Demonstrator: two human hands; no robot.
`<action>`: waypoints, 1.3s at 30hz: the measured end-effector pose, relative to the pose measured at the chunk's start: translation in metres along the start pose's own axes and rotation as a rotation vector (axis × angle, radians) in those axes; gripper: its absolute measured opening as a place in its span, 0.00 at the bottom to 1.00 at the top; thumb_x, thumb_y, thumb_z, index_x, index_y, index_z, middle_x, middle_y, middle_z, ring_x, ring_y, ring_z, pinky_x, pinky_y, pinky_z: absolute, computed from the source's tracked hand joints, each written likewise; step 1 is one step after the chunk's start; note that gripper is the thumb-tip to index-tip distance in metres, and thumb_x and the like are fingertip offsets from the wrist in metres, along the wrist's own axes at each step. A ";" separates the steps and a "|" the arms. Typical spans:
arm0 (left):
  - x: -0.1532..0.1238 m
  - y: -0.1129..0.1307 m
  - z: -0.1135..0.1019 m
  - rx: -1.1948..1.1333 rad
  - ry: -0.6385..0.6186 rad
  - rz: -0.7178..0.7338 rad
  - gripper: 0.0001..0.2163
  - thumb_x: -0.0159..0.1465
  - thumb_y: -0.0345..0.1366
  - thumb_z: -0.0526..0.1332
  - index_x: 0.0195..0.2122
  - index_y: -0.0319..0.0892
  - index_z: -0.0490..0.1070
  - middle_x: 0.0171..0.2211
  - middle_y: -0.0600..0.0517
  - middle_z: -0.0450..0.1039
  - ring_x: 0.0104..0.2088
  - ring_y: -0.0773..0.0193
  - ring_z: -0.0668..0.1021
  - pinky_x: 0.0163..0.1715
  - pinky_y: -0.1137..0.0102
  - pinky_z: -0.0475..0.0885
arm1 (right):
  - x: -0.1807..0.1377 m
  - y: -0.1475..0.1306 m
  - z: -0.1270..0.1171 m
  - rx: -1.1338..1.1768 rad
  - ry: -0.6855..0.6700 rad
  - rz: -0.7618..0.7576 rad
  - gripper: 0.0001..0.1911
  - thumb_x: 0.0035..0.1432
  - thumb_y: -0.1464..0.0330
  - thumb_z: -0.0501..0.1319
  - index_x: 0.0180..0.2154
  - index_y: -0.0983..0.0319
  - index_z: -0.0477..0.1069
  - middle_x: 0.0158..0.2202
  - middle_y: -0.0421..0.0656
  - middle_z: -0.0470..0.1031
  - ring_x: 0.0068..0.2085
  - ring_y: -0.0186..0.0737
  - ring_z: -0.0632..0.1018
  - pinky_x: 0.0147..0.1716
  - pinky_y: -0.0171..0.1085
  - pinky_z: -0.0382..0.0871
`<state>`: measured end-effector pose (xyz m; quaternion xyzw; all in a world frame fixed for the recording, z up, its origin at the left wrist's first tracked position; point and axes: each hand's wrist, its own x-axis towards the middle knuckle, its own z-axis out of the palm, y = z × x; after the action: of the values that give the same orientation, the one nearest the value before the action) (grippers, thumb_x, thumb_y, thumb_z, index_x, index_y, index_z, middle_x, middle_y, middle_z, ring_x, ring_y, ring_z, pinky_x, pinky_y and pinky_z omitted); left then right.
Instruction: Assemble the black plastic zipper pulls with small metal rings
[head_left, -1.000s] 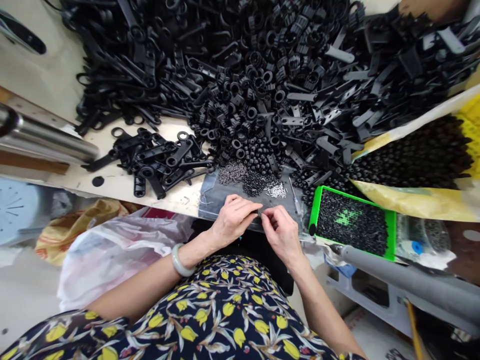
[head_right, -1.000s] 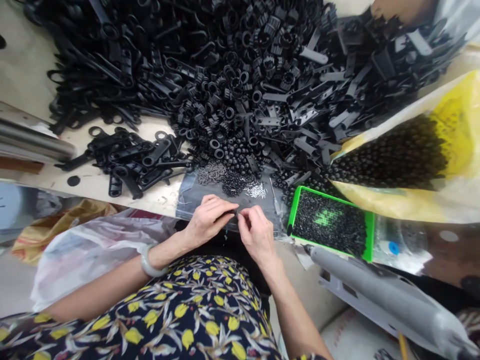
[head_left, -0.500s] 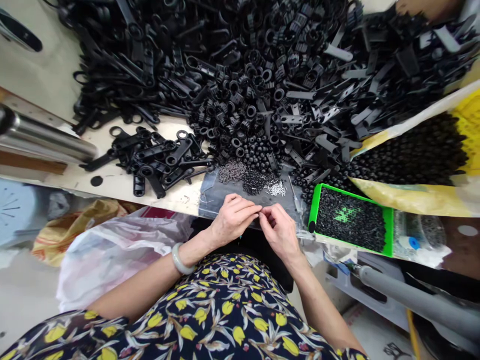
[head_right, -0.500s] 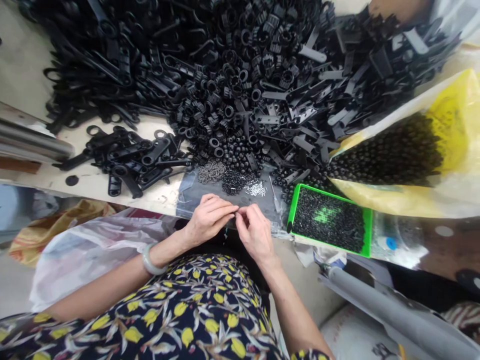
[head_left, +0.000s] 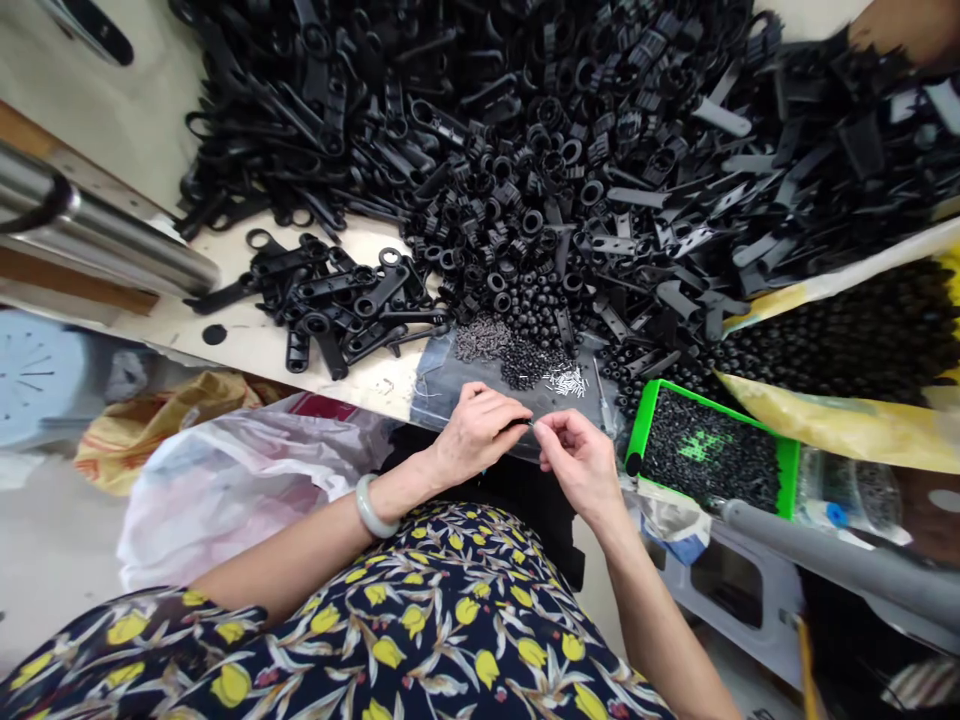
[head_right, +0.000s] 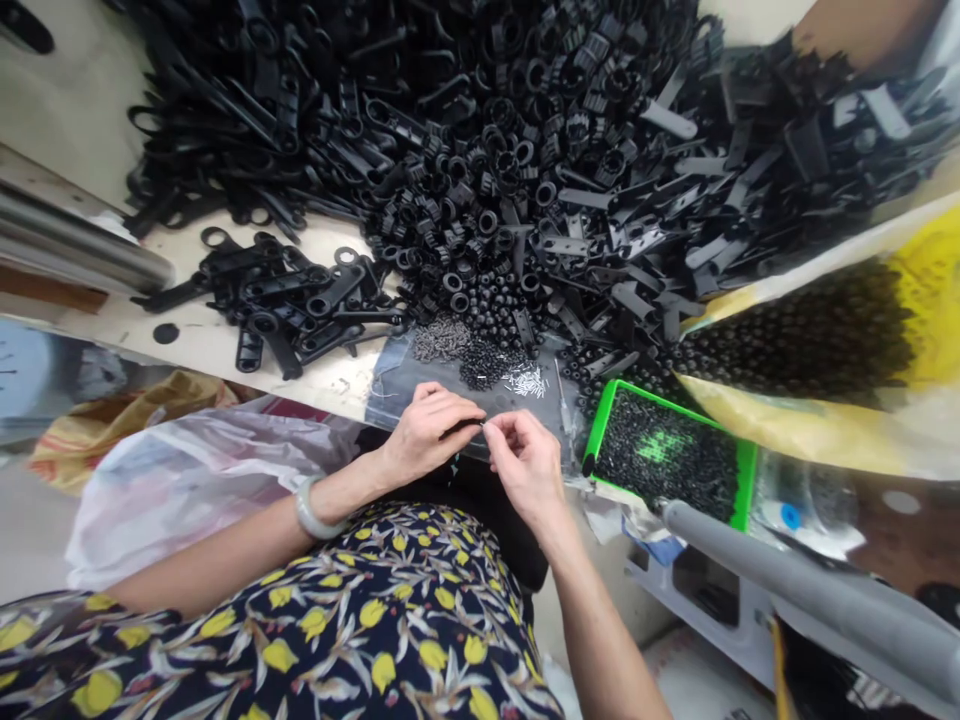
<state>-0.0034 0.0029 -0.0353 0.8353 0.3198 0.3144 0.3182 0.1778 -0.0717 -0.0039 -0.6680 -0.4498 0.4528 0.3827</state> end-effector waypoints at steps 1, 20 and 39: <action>0.000 0.000 -0.001 -0.005 -0.012 -0.007 0.05 0.73 0.34 0.61 0.45 0.43 0.77 0.41 0.51 0.85 0.42 0.61 0.84 0.51 0.58 0.64 | 0.002 -0.001 0.001 -0.024 0.000 0.003 0.15 0.66 0.54 0.65 0.37 0.59 0.75 0.27 0.38 0.75 0.23 0.34 0.75 0.23 0.34 0.73; 0.005 0.005 -0.006 -0.108 -0.049 -0.131 0.02 0.70 0.34 0.65 0.40 0.45 0.77 0.41 0.53 0.85 0.42 0.60 0.82 0.51 0.58 0.63 | -0.107 0.031 -0.023 -0.061 0.373 0.036 0.12 0.65 0.58 0.67 0.36 0.60 0.78 0.25 0.37 0.71 0.23 0.33 0.70 0.22 0.33 0.65; 0.000 0.014 0.005 -0.075 0.100 -0.201 0.02 0.67 0.32 0.65 0.37 0.46 0.78 0.40 0.55 0.85 0.41 0.60 0.82 0.52 0.56 0.62 | 0.012 -0.051 -0.001 0.386 0.424 -0.648 0.11 0.65 0.60 0.66 0.42 0.54 0.65 0.25 0.31 0.70 0.19 0.33 0.66 0.23 0.38 0.75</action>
<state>0.0052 -0.0070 -0.0278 0.7695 0.4055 0.3341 0.3630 0.1685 -0.0449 0.0399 -0.4869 -0.4548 0.2377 0.7068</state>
